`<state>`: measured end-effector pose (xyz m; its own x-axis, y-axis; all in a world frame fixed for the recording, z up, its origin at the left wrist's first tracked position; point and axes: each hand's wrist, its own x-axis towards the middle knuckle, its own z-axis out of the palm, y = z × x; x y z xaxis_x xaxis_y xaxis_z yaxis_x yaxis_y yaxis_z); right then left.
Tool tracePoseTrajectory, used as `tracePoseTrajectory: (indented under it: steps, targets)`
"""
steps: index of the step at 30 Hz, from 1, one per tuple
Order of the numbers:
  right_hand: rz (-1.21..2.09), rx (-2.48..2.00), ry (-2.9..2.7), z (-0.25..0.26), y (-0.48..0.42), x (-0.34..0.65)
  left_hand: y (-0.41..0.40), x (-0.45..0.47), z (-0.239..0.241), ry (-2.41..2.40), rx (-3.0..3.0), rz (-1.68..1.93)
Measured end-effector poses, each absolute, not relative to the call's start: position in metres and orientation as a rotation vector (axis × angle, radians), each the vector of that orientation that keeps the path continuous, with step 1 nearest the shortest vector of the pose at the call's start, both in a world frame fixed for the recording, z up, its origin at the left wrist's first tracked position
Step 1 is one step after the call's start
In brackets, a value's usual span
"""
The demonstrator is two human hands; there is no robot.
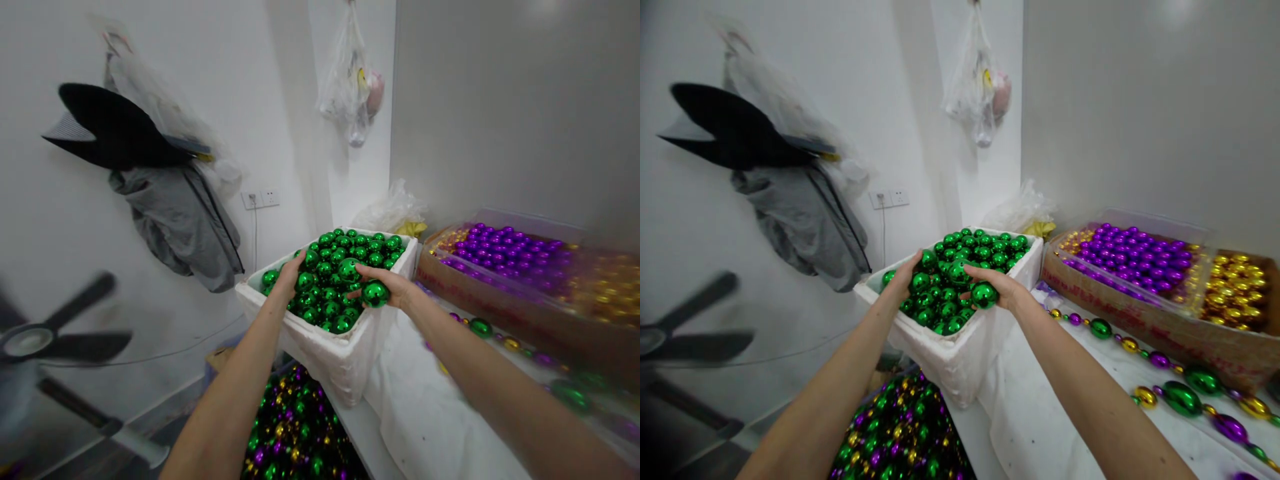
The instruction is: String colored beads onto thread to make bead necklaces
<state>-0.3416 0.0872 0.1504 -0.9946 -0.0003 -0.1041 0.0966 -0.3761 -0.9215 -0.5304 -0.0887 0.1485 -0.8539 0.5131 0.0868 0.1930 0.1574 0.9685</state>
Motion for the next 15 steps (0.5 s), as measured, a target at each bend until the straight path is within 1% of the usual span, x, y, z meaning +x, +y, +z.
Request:
tracePoseTrajectory:
  steps: [3, 6, 9, 13, 15]
  targets:
    - [-2.582, 0.138, 1.712, 0.148, 0.094, -0.324, -0.105, -0.531, 0.171, 2.071, 0.631, 1.664]
    - [-2.622, 0.134, 1.698, 0.146, 0.1, -0.302, -0.119, -0.516, 0.186, 1.883, 0.616, 1.484]
    - [-2.686, 0.13, 1.667, 0.139, 0.103, -0.279, -0.12, -0.49, 0.187, 1.741, 0.615, 1.197]
    - [-2.793, 0.103, 1.542, 0.124, 0.097, -0.254, -0.105, -0.467, 0.183, 1.766, 0.596, 0.789]
    - [-2.85, 0.116, 1.452, 0.115, 0.092, -0.242, -0.095, -0.466, 0.184, 1.8, 0.614, 0.646]
